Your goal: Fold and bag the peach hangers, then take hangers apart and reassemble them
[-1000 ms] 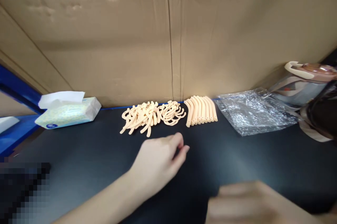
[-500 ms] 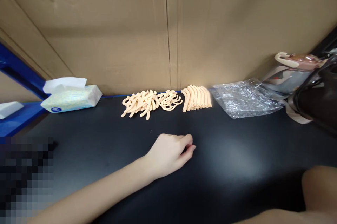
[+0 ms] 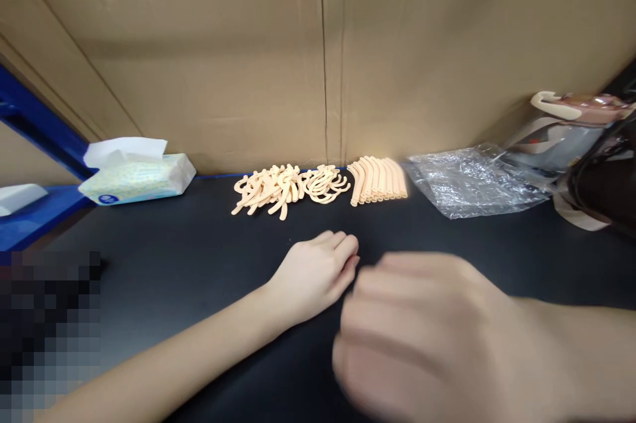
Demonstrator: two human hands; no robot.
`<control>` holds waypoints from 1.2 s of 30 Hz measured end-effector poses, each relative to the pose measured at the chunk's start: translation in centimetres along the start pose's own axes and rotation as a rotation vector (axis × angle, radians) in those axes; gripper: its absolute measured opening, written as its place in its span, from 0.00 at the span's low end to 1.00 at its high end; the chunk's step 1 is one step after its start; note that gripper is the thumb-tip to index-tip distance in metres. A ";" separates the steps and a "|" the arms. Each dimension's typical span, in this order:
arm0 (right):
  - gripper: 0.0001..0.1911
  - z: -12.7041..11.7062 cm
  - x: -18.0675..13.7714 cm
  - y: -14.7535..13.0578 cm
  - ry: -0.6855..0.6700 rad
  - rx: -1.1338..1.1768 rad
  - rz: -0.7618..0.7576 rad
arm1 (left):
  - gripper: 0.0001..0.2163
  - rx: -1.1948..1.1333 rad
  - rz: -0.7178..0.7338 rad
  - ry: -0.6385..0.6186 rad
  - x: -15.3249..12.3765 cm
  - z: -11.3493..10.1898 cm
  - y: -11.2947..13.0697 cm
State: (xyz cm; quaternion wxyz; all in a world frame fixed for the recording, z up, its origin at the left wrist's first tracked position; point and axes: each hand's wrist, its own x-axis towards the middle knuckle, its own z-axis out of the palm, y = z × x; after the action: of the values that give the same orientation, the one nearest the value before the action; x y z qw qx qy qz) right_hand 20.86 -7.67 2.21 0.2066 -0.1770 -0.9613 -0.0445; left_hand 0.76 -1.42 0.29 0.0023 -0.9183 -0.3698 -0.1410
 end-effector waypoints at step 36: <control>0.33 3.5 0.5 9.3 -0.205 0.110 0.303 | 0.23 0.027 -0.128 -0.111 -0.6 0.3 -1.8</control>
State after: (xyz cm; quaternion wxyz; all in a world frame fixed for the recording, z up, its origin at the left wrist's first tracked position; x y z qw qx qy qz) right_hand 22.44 1.70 -0.68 0.1211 -0.3118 -0.9406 0.0583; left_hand -0.78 -0.54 -0.39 -0.0149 -0.8990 -0.4293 -0.0847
